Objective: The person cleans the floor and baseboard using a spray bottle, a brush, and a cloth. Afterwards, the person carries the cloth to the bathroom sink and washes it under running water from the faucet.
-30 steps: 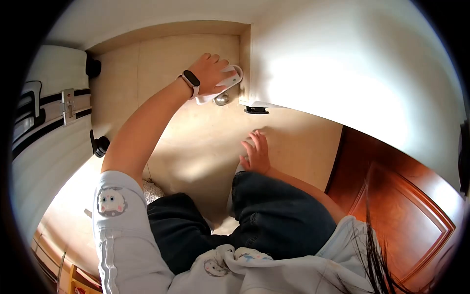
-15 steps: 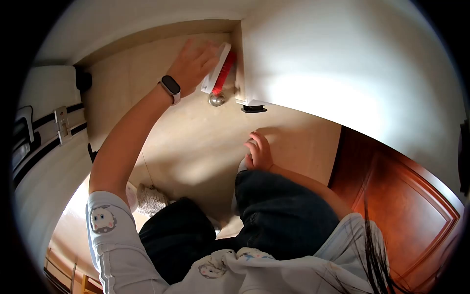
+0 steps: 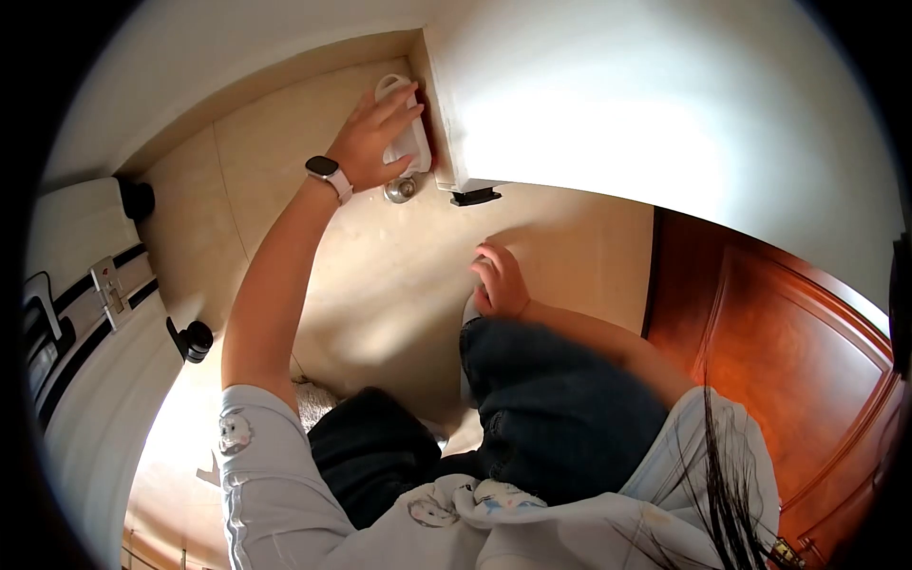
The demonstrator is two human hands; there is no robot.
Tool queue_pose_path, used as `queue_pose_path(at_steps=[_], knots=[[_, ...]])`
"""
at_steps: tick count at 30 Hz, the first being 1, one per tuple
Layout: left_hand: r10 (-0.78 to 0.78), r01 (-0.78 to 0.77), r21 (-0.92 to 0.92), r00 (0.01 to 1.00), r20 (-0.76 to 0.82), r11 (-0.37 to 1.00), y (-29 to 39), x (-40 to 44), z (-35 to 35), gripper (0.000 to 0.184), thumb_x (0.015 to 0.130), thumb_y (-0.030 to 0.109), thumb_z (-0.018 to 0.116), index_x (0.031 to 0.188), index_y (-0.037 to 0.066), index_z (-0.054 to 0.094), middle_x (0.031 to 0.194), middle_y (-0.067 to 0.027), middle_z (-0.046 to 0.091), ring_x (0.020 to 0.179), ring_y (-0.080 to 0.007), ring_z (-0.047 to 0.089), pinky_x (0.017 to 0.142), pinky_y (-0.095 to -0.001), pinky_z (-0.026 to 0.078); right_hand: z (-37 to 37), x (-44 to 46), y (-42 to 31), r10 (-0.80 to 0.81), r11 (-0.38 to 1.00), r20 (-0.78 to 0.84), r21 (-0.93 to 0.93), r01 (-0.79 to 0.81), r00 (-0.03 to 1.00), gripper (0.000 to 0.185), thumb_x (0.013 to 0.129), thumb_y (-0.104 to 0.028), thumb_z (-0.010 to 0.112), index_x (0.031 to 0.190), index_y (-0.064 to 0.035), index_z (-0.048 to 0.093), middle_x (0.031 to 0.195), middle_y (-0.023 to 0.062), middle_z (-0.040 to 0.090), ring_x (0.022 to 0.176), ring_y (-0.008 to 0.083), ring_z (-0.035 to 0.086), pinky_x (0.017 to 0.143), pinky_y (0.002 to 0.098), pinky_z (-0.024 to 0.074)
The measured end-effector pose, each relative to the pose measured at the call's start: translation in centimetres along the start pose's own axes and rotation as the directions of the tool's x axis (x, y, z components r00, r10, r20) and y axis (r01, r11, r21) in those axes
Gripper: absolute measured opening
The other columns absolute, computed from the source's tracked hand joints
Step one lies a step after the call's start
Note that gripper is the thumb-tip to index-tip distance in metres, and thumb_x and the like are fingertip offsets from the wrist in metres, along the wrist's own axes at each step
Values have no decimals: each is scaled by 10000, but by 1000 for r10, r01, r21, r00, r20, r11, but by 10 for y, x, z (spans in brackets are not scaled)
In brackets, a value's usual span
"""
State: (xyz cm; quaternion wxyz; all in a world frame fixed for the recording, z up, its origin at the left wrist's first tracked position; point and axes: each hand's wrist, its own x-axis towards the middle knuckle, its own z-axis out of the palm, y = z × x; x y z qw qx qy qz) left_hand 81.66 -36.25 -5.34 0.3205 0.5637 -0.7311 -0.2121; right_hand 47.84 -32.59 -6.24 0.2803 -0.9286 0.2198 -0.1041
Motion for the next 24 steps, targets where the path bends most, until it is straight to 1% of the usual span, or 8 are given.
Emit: queue_pose_path(at_steps=[2,3,10,13,16,18,19,24], knots=[[-122,123,306,992,-22,944,7,5,-2,732,708,325,663,1333,81,369,1445,-88,238,1332,-298,205,1084,-500,140,0,2,1,-1,1000,1,6,1,1000,388,596,-82,544,977,-19,500,1117,226,455,1065,413,440,901,496,372],[-141,134,328,990,-4,935,0,4,6,805,695,437,658,1356,103,342,1457,-98,209,1345,-283,177,1089,-498,105,0,1,0,-1,1000,2,11,1,1000,385,596,-82,545,973,-19,500,1114,226,458,1062,413,441,899,497,373],[-167,159,241,986,11,957,3,6,8,967,616,512,710,1353,29,313,1448,-160,203,1347,-285,176,1082,-493,123,0,-1,4,11,1000,21,2,-12,1000,383,595,-96,555,966,-20,498,1110,217,464,1063,404,446,901,494,373],[-109,80,274,989,95,958,-10,14,7,972,622,507,707,1333,-25,314,1431,-181,234,1336,-292,204,1079,-468,159,0,1,2,7,1000,26,22,-8,1000,384,599,-108,561,967,-18,497,1102,214,468,1062,402,450,908,490,373],[-145,138,349,989,-6,927,-20,29,-6,943,629,493,706,1325,-21,331,1412,-186,270,1323,-303,231,1069,-458,190,0,2,2,9,1000,4,24,-9,1000,374,599,-113,560,956,-19,501,1087,210,472,1057,400,455,899,487,379],[-179,13,483,937,299,875,-6,27,-5,913,642,492,699,1314,-18,352,1400,-185,294,1317,-301,243,1063,-456,208,-2,2,1,0,1000,-4,1,0,1000,365,597,-117,560,946,-20,509,1069,205,477,1049,395,460,880,481,390],[-65,-18,386,978,200,922,2,13,0,912,661,512,680,1324,-13,339,1395,-185,303,1313,-291,257,1062,-448,216,-3,4,3,-7,1000,-7,-8,7,1000,365,597,-117,560,946,-20,509,1069,205,477,1049,395,460,880,481,390],[-284,224,528,958,33,819,5,29,-6,850,689,535,628,1315,23,367,1393,-145,324,1293,-258,298,1041,-489,220,-5,4,-2,-10,1000,25,-12,11,1000,353,593,-114,556,930,-13,524,1059,207,477,1041,394,465,870,479,397]])
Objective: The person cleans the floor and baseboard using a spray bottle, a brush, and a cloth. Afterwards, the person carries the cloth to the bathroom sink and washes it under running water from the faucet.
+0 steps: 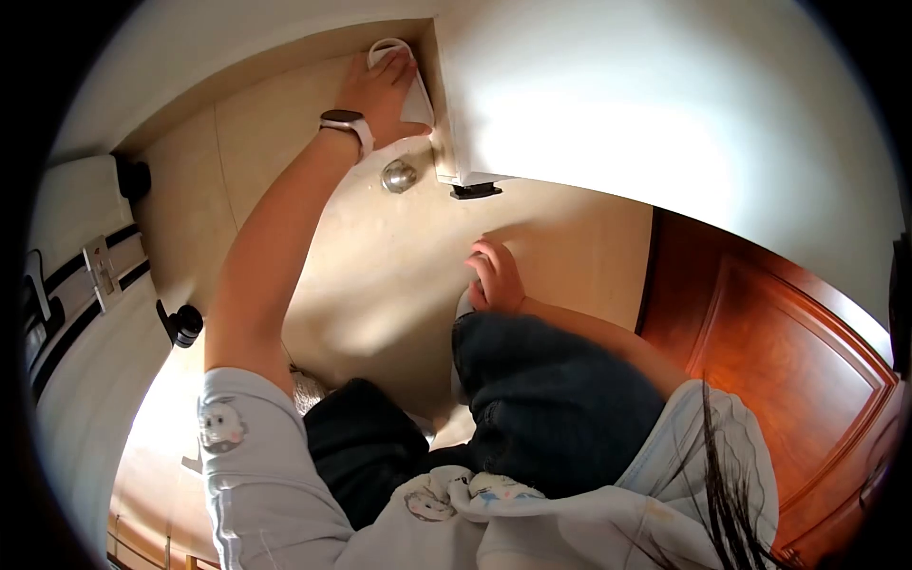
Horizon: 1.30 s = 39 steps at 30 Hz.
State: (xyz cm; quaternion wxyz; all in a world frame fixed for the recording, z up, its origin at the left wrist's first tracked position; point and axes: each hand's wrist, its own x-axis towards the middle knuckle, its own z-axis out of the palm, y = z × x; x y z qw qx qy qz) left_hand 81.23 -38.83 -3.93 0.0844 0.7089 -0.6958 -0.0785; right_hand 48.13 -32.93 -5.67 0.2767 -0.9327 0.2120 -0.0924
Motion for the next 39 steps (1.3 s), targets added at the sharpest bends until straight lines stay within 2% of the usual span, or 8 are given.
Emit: queue_pose_path(at_steps=[5,17,26,28,31,33,36,39], knots=[[21,-13,-101,996,84,995,4,-20,-19,668,678,220,586,1297,51,400,1273,-167,422,1162,-286,408,945,-469,293,6,0,7,-17,1000,-60,13,18,998,345,595,-112,553,925,-16,526,1049,208,479,1044,400,463,873,477,397],[440,-441,-2,896,57,898,-47,-58,-39,726,593,175,693,1269,136,429,1279,-134,398,1186,-282,389,1056,-519,189,6,-5,4,23,999,-42,32,-21,999,346,589,-96,553,926,-24,524,1028,182,488,1057,391,463,908,486,384],[-33,27,140,999,42,990,-16,-43,1,581,831,343,552,1345,171,342,1238,-135,432,1063,-309,458,882,-471,359,7,-3,5,-21,1000,-20,20,21,1000,302,591,-70,527,889,-24,535,978,172,501,1029,392,477,896,486,393],[249,-255,53,963,98,965,-4,-50,12,542,837,297,554,1338,215,362,1250,-121,438,995,-308,509,808,-421,417,3,0,5,-17,999,-29,31,18,999,289,590,-60,521,876,-22,539,953,169,505,1013,391,483,883,483,402],[239,-246,67,966,97,967,-24,-46,11,493,844,271,547,1313,212,404,1232,-115,459,949,-308,535,785,-411,440,3,0,4,-2,1000,-33,31,3,999,279,591,-57,512,867,-22,541,946,170,507,999,389,488,872,479,407],[-152,152,-17,988,-6,988,-46,-30,4,455,841,265,545,1282,212,446,1209,-113,476,904,-305,546,780,-416,450,0,2,3,0,999,-33,35,2,999,278,592,-56,511,866,-22,540,941,171,507,998,387,489,869,480,408],[334,-334,-30,942,-19,942,-31,-32,15,435,832,261,551,1257,208,475,1181,-112,489,876,-304,548,785,-419,451,5,0,1,-6,999,-41,36,7,999,275,593,-55,509,865,-23,537,934,170,506,994,384,491,862,479,408],[124,-125,-1,984,-131,992,-37,-33,22,405,830,258,550,1229,206,502,1182,-118,487,870,-313,546,790,-411,452,3,-1,3,-13,1000,-31,26,14,999,281,598,-64,519,877,-30,539,939,163,507,1002,382,487,859,472,401]])
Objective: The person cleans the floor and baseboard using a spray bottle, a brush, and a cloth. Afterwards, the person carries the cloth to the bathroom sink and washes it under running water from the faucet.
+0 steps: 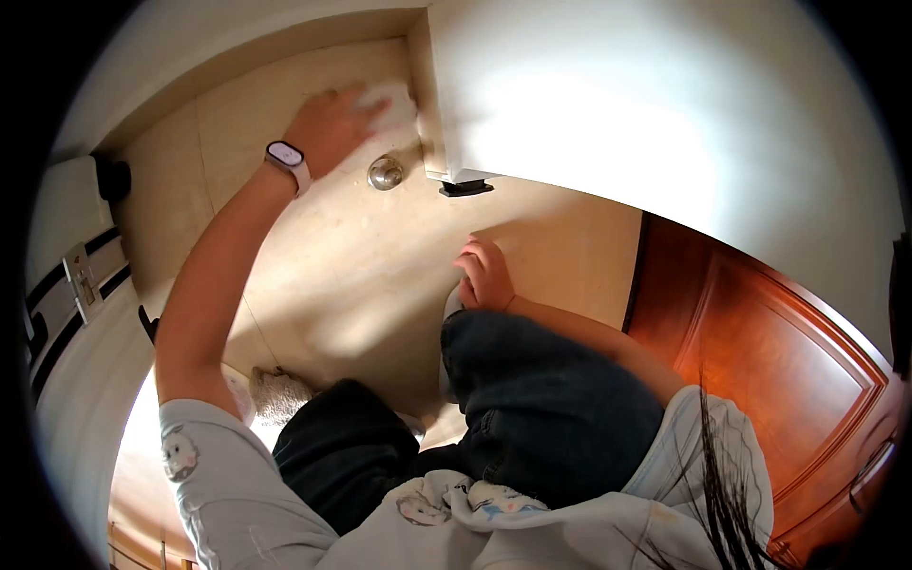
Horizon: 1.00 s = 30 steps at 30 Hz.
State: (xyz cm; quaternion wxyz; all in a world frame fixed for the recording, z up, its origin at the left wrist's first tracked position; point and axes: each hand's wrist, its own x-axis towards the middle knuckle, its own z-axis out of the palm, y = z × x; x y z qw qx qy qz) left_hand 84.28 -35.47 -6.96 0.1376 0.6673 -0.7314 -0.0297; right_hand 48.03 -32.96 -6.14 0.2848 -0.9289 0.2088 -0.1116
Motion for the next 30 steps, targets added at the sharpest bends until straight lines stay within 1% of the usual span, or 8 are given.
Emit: queue_pose_path(at_steps=[2,6,10,17,21,22,27,30], knots=[[-291,292,-33,956,35,956,-1,11,-14,411,838,252,547,1242,191,502,1190,-167,486,963,-341,523,834,-423,434,1,4,0,10,1000,3,-3,-10,1000,289,602,-72,528,888,-34,545,947,157,508,1013,381,481,861,465,393],[15,-13,-97,1000,16,995,4,6,-4,421,845,273,534,1256,195,487,1196,-161,485,970,-347,519,821,-426,438,0,1,-1,17,1000,9,-19,-17,1000,282,592,-60,519,872,-32,537,935,159,504,1001,384,486,862,469,401],[-246,259,69,957,-157,963,-12,6,-4,406,806,275,573,1204,212,527,1156,-120,490,864,-313,551,744,-405,461,-4,6,-5,19,1000,11,-3,-19,1000,272,583,-46,517,854,-28,528,913,158,501,993,385,489,866,476,406],[-231,278,118,923,-308,953,-53,-34,-7,348,831,307,557,1158,190,567,1120,-145,534,894,-322,564,752,-420,465,-1,5,0,21,1000,-6,-8,-21,1000,273,585,-35,521,858,-35,522,912,156,501,997,382,491,863,474,410],[-368,394,86,903,-223,915,-52,-43,-9,360,854,303,537,1185,165,558,1129,-208,537,956,-357,553,791,-431,461,0,0,3,18,1000,-10,19,-17,1000,282,587,-35,521,869,-37,524,913,157,495,990,380,491,855,471,412],[-528,529,-47,831,-175,848,-45,-33,2,363,847,309,543,1180,164,562,1134,-207,534,948,-356,556,789,-430,463,3,0,2,16,1000,-7,24,-16,1000,284,588,-35,520,872,-37,524,912,160,494,988,379,490,851,472,412],[-349,338,-93,925,-151,936,17,24,4,395,829,310,554,1196,165,543,1169,-195,503,974,-352,537,811,-420,451,-1,5,-2,-12,1000,22,-12,13,1000,286,588,-44,518,874,-36,523,915,163,491,990,378,486,852,477,407],[-392,376,-148,915,-97,915,26,26,2,423,812,287,580,1216,173,526,1163,-183,500,998,-349,517,840,-415,434,-4,3,-4,1,1000,45,-12,0,999,291,586,-49,515,877,-35,523,921,164,490,996,381,480,856,482,401]])
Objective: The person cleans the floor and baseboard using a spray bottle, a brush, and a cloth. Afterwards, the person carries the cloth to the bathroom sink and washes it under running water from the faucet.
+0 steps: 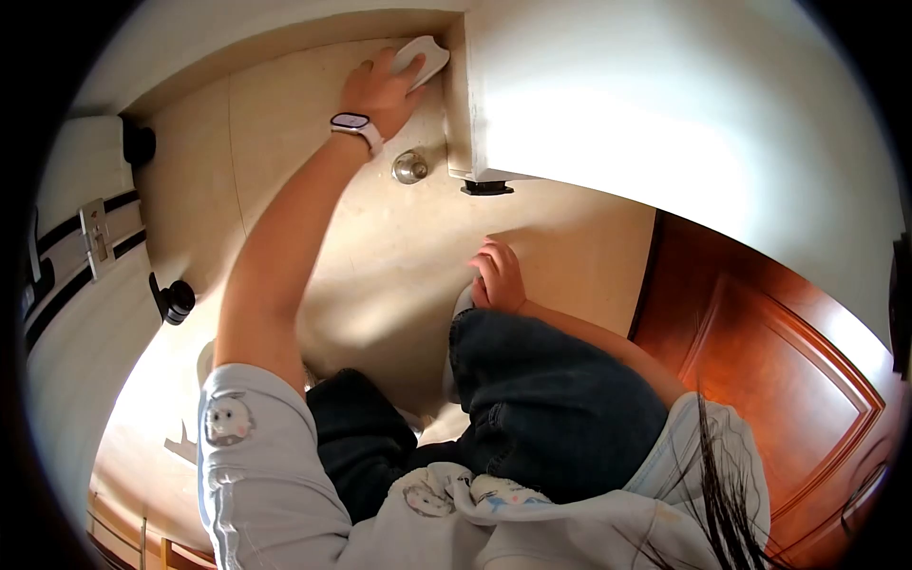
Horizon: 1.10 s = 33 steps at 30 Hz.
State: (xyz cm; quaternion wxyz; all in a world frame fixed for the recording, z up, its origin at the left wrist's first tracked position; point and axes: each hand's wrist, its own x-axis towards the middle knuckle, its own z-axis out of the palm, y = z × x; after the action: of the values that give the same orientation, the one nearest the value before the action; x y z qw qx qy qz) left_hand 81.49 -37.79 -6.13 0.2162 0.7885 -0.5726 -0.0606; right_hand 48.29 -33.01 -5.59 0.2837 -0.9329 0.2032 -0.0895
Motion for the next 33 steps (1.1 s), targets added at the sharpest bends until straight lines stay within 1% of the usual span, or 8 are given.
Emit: queue_pose_path(at_steps=[6,9,11,15,17,25,31,33], knots=[[490,-484,-79,861,137,872,-17,-40,-11,436,788,249,613,1213,196,533,1183,-162,480,1013,-323,508,852,-425,425,3,-4,0,26,1000,-27,3,-26,999,298,582,-51,509,880,-38,520,933,165,487,996,381,476,848,484,399],[416,-427,52,897,151,903,-19,-20,-6,445,811,291,584,1241,202,512,1207,-165,465,1023,-329,508,874,-403,421,5,-3,2,1,1000,-23,-26,-1,1000,297,582,-58,504,878,-41,520,927,163,487,985,380,482,835,482,404],[82,-87,25,982,168,996,-12,8,-18,439,841,300,549,1263,195,491,1199,-180,460,1012,-336,520,872,-391,429,8,-1,2,-30,998,-17,-60,28,999,296,581,-62,501,876,-43,519,923,161,487,979,379,486,828,481,407],[80,-68,-100,988,129,993,0,0,-17,422,846,323,537,1234,162,497,1198,-168,460,961,-338,558,834,-409,458,7,-5,3,-25,998,-29,-50,23,999,301,578,-64,496,877,-42,520,911,160,486,971,379,489,809,483,412],[-30,112,-160,894,447,981,13,-17,-23,450,865,354,493,1273,165,476,1148,-197,468,984,-334,541,848,-399,450,8,-1,6,-27,998,-46,-52,25,999,304,575,-62,497,877,-42,520,911,161,486,970,379,489,804,484,413],[-331,466,-197,814,477,862,46,5,-19,491,853,413,462,1204,72,497,1122,-259,471,970,-391,525,829,-425,442,6,-2,3,-3,999,-6,-53,3,1000,300,575,-63,512,874,-40,527,918,162,493,978,383,493,825,478,413],[-358,550,-372,806,472,748,43,8,-6,587,825,414,491,1264,32,410,1303,-342,220,1075,-486,438,954,-417,370,4,-2,1,-5,1000,-42,-28,4,999,291,576,-46,512,866,-35,528,902,156,498,975,385,497,831,470,417],[-366,426,-398,904,220,812,46,4,-8,656,833,375,484,1350,30,272,1329,-347,180,1123,-501,400,965,-409,365,5,-4,-1,8,1000,-37,-20,-9,999,288,577,-45,514,864,-35,530,899,154,500,976,384,497,836,471,416]])
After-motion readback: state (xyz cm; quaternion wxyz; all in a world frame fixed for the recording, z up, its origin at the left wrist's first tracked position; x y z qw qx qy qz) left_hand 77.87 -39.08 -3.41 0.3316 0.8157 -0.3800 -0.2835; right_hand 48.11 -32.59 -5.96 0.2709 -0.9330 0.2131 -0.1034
